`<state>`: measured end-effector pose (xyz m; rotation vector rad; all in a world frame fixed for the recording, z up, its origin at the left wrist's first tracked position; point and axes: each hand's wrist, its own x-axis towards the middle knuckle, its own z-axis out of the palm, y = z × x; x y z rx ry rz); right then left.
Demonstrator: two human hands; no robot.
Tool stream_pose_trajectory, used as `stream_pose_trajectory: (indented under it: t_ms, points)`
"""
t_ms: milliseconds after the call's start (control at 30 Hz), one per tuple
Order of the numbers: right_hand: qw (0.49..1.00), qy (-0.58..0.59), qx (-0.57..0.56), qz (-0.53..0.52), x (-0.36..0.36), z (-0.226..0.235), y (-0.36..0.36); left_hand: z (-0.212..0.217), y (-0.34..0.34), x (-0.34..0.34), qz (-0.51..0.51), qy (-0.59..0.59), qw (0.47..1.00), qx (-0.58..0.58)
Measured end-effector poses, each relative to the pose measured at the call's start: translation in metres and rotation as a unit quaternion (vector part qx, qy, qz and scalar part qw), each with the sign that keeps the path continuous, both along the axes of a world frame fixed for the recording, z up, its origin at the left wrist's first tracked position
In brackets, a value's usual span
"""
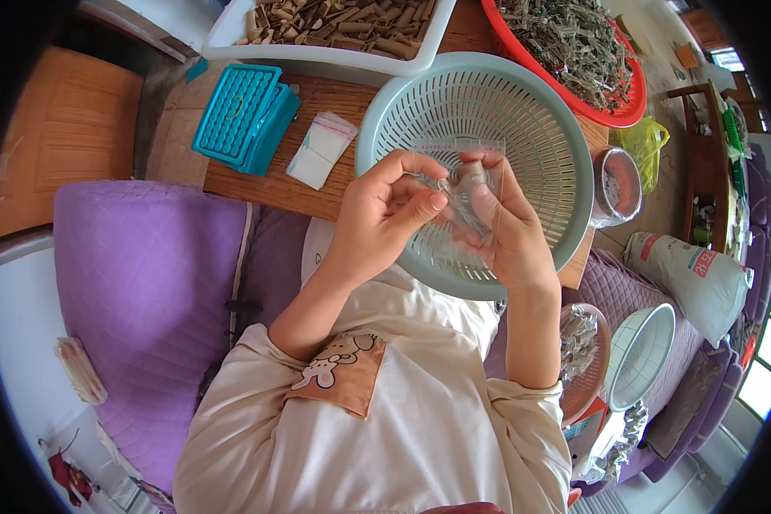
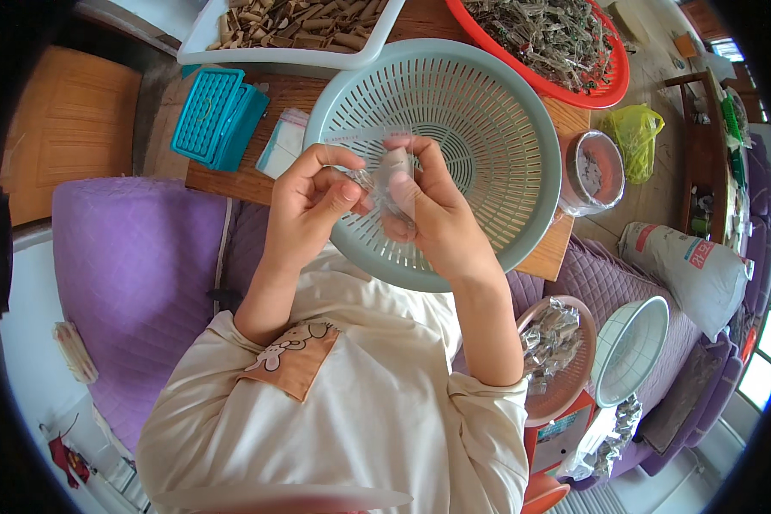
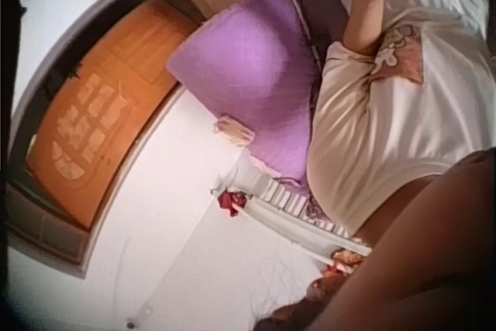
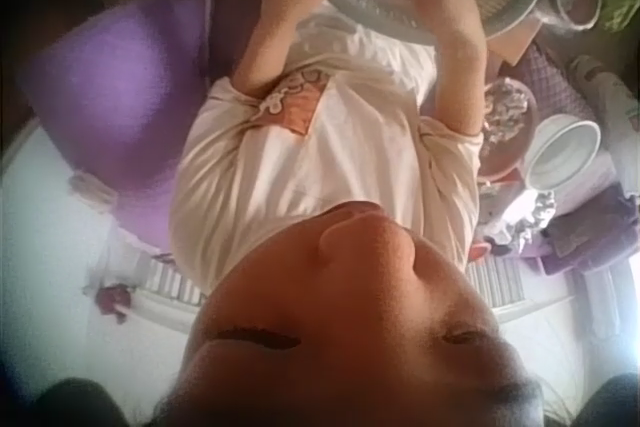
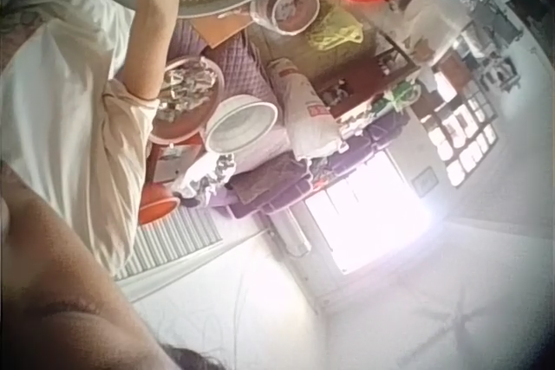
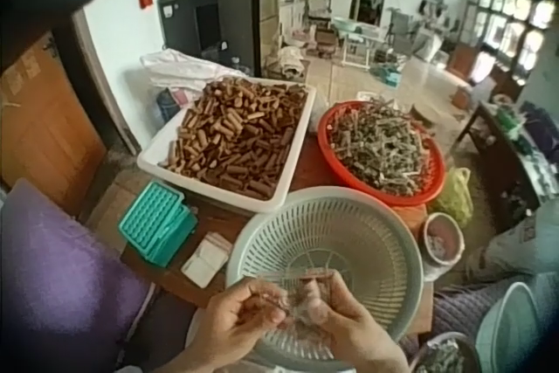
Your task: The person packages small wooden sticks and dried items into small plastic bags by hand.
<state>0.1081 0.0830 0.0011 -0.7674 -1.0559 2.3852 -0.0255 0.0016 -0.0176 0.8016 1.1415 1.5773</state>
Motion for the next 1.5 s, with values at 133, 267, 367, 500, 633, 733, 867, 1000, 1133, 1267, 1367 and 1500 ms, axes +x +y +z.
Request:
stream_pose_trajectory:
  t_ms: [133,267,367,500,633,733,867,1000,1133,1267,1367,1500]
  points:
    - [1.0,0.002,0.017,-0.024,0.006,0.0,0.003,-0.001,0.0,0.0,0.004,0.008,1.0,-0.025]
    - [0.989,0.009,0.092,-0.112,0.014,0.002,0.006,-0.004,-0.003,-0.002,0.02,0.063,0.996,-0.053]
    - [0.966,-0.024,0.193,-0.173,0.022,0.018,0.006,-0.006,-0.006,-0.006,0.039,0.213,0.974,-0.061]
    - [0.954,-0.033,0.256,-0.15,0.024,0.033,0.001,0.002,-0.007,-0.004,0.048,0.298,0.95,-0.083]
    - [0.949,-0.087,0.272,-0.132,0.014,0.039,-0.007,0.012,-0.007,-0.001,0.006,0.27,0.955,-0.121]
    - [0.937,-0.121,0.276,-0.177,0.007,0.037,-0.007,0.013,-0.009,-0.001,-0.006,0.253,0.96,-0.123]
    - [0.94,-0.127,0.261,-0.178,0.005,0.034,-0.007,0.013,-0.01,-0.001,0.01,0.258,0.961,-0.103]
    - [0.939,-0.147,0.254,-0.177,0.005,0.031,-0.01,0.015,-0.011,0.0,0.021,0.287,0.955,-0.068]
    - [0.923,-0.163,0.276,-0.214,0.003,0.029,-0.011,0.016,-0.012,0.004,0.052,0.364,0.929,-0.042]
    - [0.908,-0.187,0.292,-0.237,0.001,0.024,-0.011,0.018,-0.011,0.005,0.044,0.382,0.922,-0.041]
    - [0.919,-0.202,0.278,-0.194,0.003,0.024,-0.008,0.017,-0.008,0.007,0.044,0.395,0.917,-0.043]
    - [0.926,-0.212,0.279,-0.143,0.002,0.021,-0.008,0.013,-0.007,0.008,0.059,0.405,0.911,-0.047]
